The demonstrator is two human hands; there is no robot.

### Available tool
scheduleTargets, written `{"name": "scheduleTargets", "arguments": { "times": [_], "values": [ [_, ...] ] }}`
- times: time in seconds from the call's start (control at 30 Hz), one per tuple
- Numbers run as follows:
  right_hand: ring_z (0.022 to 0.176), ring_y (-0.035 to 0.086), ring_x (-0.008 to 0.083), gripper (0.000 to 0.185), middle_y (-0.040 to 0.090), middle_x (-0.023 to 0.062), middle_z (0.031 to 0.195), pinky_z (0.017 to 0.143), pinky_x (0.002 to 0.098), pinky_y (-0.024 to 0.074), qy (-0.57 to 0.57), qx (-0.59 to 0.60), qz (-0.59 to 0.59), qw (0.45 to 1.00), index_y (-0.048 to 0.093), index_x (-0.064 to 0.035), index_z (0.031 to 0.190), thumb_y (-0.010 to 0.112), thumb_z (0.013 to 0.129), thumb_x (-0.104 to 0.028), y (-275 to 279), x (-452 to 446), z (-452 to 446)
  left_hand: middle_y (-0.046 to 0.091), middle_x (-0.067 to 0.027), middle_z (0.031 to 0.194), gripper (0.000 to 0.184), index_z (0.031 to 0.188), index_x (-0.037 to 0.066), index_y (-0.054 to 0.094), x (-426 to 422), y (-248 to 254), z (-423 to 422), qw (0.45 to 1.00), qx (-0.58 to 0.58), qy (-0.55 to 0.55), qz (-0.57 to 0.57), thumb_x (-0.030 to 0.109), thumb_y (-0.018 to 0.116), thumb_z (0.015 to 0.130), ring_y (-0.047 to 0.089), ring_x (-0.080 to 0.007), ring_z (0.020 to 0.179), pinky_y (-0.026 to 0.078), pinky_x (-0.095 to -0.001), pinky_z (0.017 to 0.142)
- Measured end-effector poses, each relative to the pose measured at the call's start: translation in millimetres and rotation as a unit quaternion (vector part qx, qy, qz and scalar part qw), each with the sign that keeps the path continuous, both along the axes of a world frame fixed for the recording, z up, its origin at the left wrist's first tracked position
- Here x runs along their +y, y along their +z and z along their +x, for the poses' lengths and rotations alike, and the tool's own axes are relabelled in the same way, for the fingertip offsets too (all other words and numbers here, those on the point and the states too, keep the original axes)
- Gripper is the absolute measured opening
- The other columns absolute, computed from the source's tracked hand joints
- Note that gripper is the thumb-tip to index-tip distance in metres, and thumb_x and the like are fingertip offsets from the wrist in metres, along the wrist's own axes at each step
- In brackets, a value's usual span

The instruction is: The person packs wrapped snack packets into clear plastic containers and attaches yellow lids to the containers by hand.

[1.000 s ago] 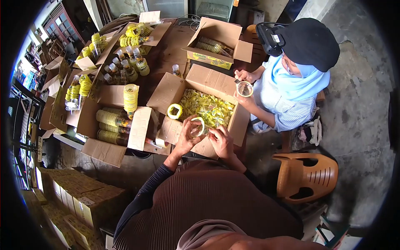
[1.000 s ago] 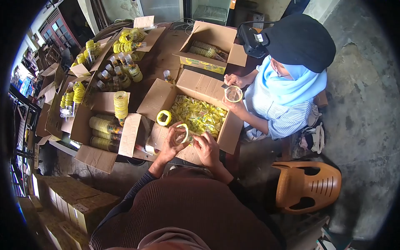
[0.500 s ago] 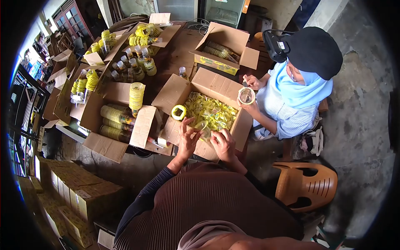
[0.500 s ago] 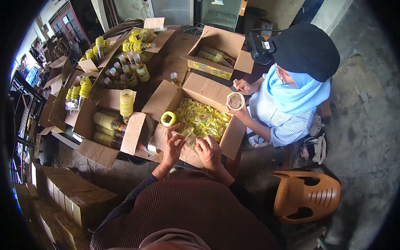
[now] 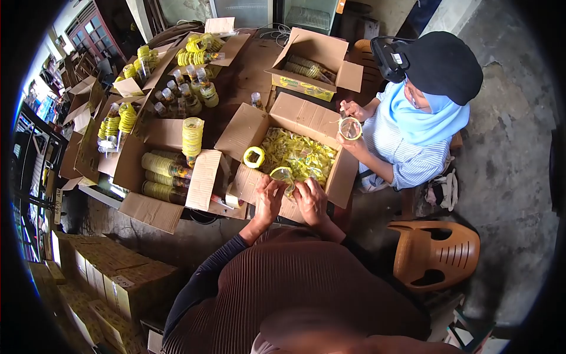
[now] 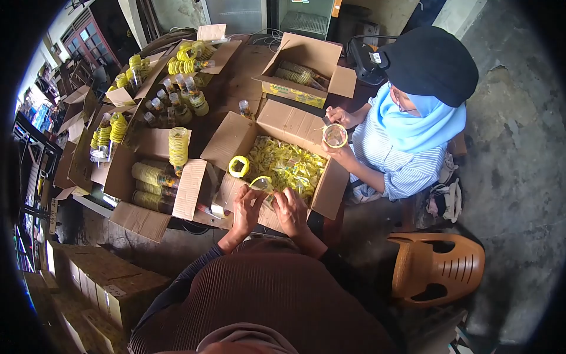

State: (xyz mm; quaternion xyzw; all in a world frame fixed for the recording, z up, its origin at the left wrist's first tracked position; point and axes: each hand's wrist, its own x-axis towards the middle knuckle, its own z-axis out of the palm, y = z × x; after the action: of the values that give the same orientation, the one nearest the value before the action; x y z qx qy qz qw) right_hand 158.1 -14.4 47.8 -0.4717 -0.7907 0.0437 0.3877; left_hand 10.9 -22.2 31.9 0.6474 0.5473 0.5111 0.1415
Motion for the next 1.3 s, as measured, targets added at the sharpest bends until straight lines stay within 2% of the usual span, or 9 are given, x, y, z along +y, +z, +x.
{"name": "scheduleTargets", "arguments": {
  "times": [0.07, 0.13, 0.3, 0.53, 0.8, 0.9, 1.0, 1.13, 1.3],
  "values": [
    [0.075, 0.057, 0.0276, 0.019, 0.049, 0.0097, 0.081, 0.062, 0.0374, 0.0478, -0.005, 0.004, -0.001, 1.000, 0.061, -0.0044, 0.091, 0.068, 0.073, -0.003, -1.6, 3.9, -1.4, 0.056, -0.0126, 0.074, 0.010, 0.083, 0.001, 0.064, -2.3, -1.3, -0.4, 1.000, -0.009, -0.016, -0.004, 0.002, 0.071, 0.077, 0.055, -0.0294, 0.069, 0.044, -0.0393, 0.063],
    [0.074, 0.057, 0.0289, 0.018, 0.051, 0.0110, 0.081, 0.062, 0.0384, 0.0467, -0.017, 0.029, -0.067, 0.997, 0.060, -0.0034, 0.090, 0.068, 0.074, -0.002, -0.7, 7.9, 0.2, 0.057, -0.0128, 0.074, 0.009, 0.083, 0.000, 0.065, -3.3, 0.3, -1.5, 0.999, -0.017, -0.032, -0.007, 0.002, 0.071, 0.077, 0.055, -0.0293, 0.069, 0.044, -0.0393, 0.063],
    [0.071, 0.058, 0.0292, 0.020, 0.052, 0.0107, 0.078, 0.061, 0.0384, 0.0468, -0.035, 0.086, -0.046, 0.995, 0.061, -0.0041, 0.089, 0.069, 0.071, 0.000, 1.0, 0.2, -6.7, 0.055, -0.0123, 0.074, 0.011, 0.083, 0.002, 0.064, 4.2, 1.0, -15.2, 1.000, -0.013, -0.018, 0.001, 0.002, 0.072, 0.077, 0.054, -0.0283, 0.068, 0.044, -0.0387, 0.061],
    [0.072, 0.058, 0.0290, 0.024, 0.052, 0.0102, 0.079, 0.062, 0.0389, 0.0473, -0.025, 0.070, -0.051, 0.996, 0.061, -0.0037, 0.091, 0.070, 0.069, 0.000, -4.1, 3.1, -15.7, 0.056, -0.0133, 0.075, 0.011, 0.084, 0.001, 0.062, 7.0, -2.6, -24.5, 0.998, -0.038, -0.055, -0.002, -0.001, 0.071, 0.077, 0.057, -0.0289, 0.069, 0.046, -0.0379, 0.061],
    [0.071, 0.059, 0.0296, 0.013, 0.053, 0.0104, 0.076, 0.061, 0.0382, 0.0469, -0.077, 0.006, -0.023, 0.997, 0.061, -0.0035, 0.083, 0.067, 0.072, -0.003, -7.2, 6.7, -25.2, 0.058, -0.0131, 0.079, 0.013, 0.087, 0.000, 0.063, 7.9, -11.3, -30.2, 0.992, -0.027, -0.120, 0.005, -0.005, 0.069, 0.077, 0.058, -0.0293, 0.070, 0.046, -0.0375, 0.062],
    [0.068, 0.059, 0.0306, 0.010, 0.053, 0.0116, 0.075, 0.059, 0.0378, 0.0460, -0.099, 0.063, -0.086, 0.989, 0.061, -0.0031, 0.081, 0.066, 0.072, -0.002, -12.8, 12.5, -22.4, 0.058, -0.0141, 0.085, 0.015, 0.087, 0.001, 0.061, 12.7, -5.8, -29.8, 0.988, -0.046, -0.150, 0.004, -0.008, 0.066, 0.076, 0.058, -0.0307, 0.079, 0.047, -0.0381, 0.065],
    [0.067, 0.060, 0.0289, 0.013, 0.055, 0.0106, 0.075, 0.059, 0.0366, 0.0472, -0.075, 0.103, -0.070, 0.989, 0.064, -0.0039, 0.083, 0.068, 0.071, -0.002, -9.0, 7.4, -21.2, 0.058, -0.0144, 0.086, 0.017, 0.090, 0.000, 0.058, 19.9, -8.4, -32.6, 0.987, -0.037, -0.154, 0.021, -0.007, 0.066, 0.077, 0.058, -0.0303, 0.083, 0.048, -0.0377, 0.064],
    [0.067, 0.060, 0.0271, 0.016, 0.056, 0.0095, 0.076, 0.060, 0.0358, 0.0482, -0.048, 0.074, -0.058, 0.994, 0.065, -0.0045, 0.086, 0.070, 0.071, -0.002, -16.9, 4.2, -18.8, 0.058, -0.0136, 0.081, 0.019, 0.090, -0.001, 0.058, 18.3, 2.3, -32.6, 0.992, -0.004, -0.122, -0.031, -0.002, 0.071, 0.076, 0.060, -0.0286, 0.072, 0.051, -0.0377, 0.063],
    [0.068, 0.058, 0.0269, 0.020, 0.053, 0.0081, 0.076, 0.059, 0.0374, 0.0479, -0.067, 0.087, -0.033, 0.993, 0.063, -0.0053, 0.090, 0.070, 0.071, -0.002, -13.0, 4.5, -8.6, 0.059, -0.0142, 0.080, 0.018, 0.090, 0.000, 0.062, 20.7, -6.9, -25.9, 0.995, -0.023, -0.096, -0.023, 0.002, 0.073, 0.076, 0.062, -0.0290, 0.068, 0.051, -0.0374, 0.060]
  ]
}}
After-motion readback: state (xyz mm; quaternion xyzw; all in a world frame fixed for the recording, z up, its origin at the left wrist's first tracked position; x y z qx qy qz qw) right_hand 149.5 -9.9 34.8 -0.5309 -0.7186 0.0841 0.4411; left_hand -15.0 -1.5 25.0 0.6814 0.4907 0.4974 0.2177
